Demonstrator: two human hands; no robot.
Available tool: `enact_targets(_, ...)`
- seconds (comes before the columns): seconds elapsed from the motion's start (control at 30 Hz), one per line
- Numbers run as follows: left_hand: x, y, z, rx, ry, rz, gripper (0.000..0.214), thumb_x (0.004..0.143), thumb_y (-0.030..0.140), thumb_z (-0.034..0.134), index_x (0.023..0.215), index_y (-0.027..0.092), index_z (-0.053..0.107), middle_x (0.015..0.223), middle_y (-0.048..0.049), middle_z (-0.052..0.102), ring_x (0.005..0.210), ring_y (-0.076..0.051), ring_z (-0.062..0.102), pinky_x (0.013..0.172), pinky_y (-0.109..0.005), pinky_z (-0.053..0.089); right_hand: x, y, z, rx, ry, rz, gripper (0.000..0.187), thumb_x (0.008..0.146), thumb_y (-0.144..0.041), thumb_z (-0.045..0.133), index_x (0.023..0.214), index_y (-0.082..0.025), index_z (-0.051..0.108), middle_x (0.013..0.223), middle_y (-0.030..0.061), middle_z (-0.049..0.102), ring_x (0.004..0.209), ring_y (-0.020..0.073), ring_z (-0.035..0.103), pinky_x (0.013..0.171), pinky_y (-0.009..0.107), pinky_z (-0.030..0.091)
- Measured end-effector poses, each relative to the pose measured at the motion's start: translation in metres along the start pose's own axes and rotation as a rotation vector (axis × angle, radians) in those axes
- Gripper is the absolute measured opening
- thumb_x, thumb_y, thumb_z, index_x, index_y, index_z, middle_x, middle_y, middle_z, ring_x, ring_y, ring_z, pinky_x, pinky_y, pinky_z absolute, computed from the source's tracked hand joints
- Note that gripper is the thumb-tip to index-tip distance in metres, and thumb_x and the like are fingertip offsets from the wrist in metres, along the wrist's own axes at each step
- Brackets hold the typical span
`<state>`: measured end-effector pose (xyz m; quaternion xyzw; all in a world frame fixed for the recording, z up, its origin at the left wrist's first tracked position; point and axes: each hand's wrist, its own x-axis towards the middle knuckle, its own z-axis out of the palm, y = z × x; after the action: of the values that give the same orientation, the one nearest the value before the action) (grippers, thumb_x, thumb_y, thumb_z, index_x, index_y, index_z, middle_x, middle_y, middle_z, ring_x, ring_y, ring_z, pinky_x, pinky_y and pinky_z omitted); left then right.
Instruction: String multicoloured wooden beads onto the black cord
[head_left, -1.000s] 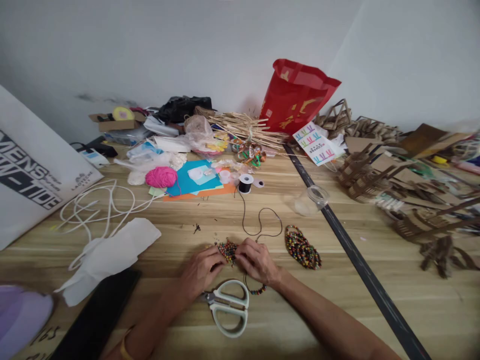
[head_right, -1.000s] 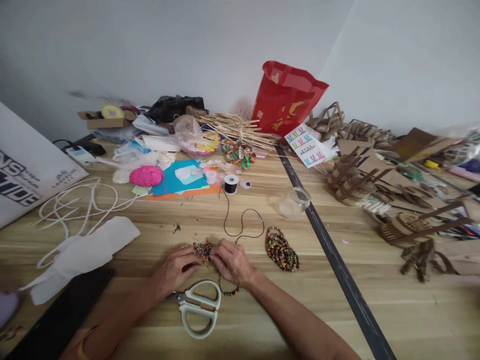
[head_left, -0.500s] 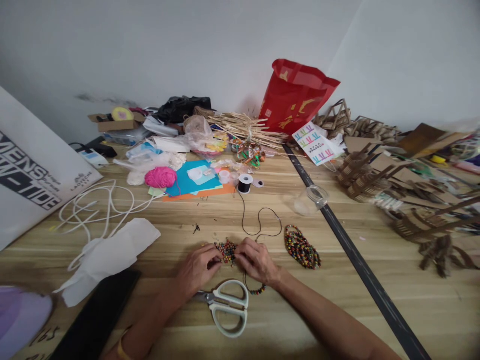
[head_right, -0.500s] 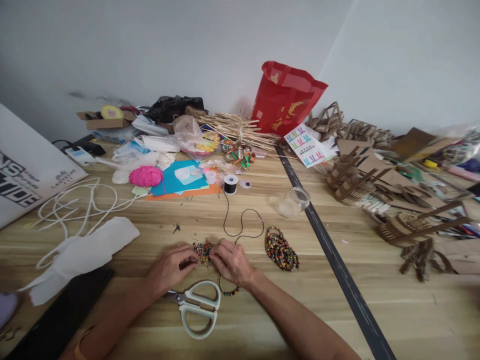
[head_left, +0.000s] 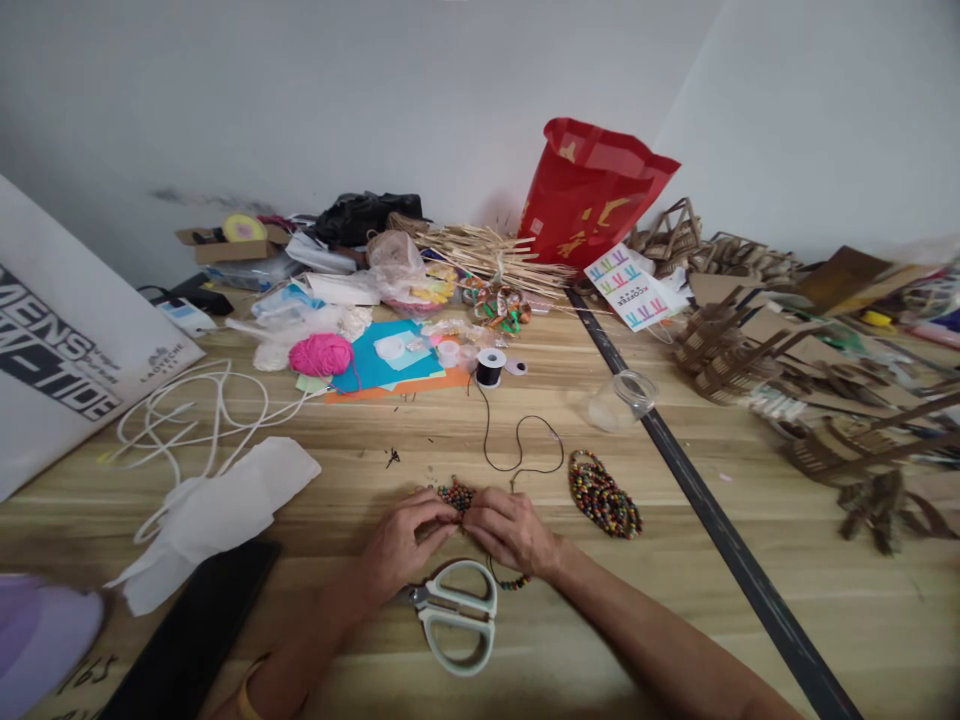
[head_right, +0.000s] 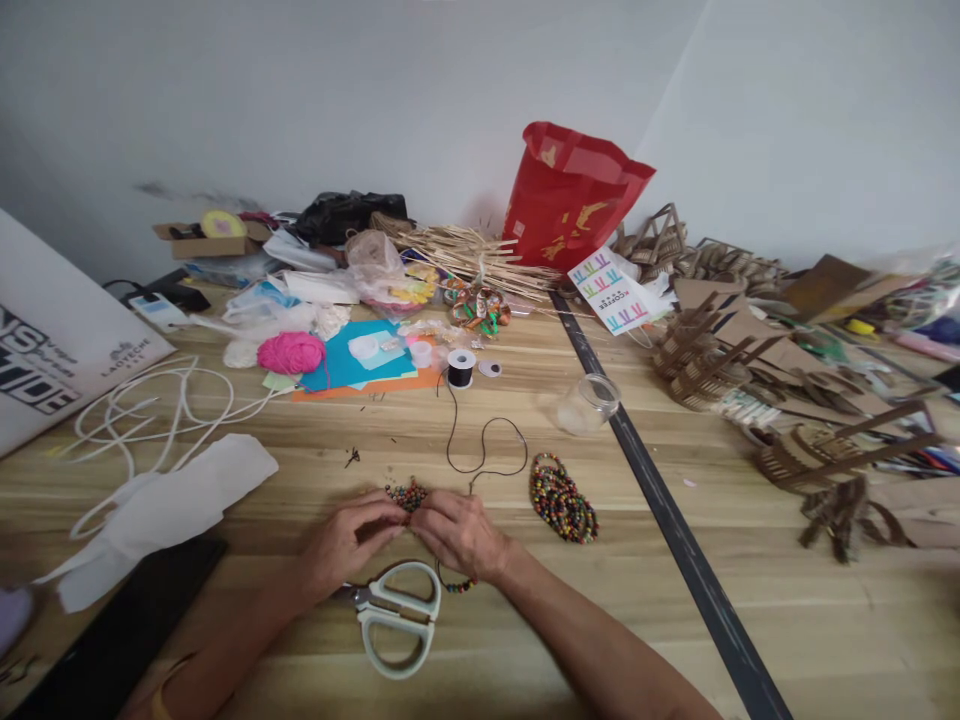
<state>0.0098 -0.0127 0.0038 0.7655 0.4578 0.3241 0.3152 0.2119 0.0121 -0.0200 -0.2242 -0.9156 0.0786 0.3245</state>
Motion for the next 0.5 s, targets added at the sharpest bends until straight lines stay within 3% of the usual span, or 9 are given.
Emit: enact_targets(0.5, -0.001, 0.0, 0.0001, 0.005, 0.022, 0.035, 0.015, 0.081, 0.014, 0.054, 0.073, 0.016, 0.066, 0.073, -0.0051, 0.066, 0.074, -0.017, 0.06, 0.07, -0.027, 0.047, 0.0042, -0.0025, -0.0009, 0.024, 0.026, -0.004, 0.013, 0.094, -0.02, 0.046, 0.094, -0.016, 0.058, 0.08, 0.0052, 0.063, 0.073, 0.0142, 0.057, 0.058, 0.023, 0.044)
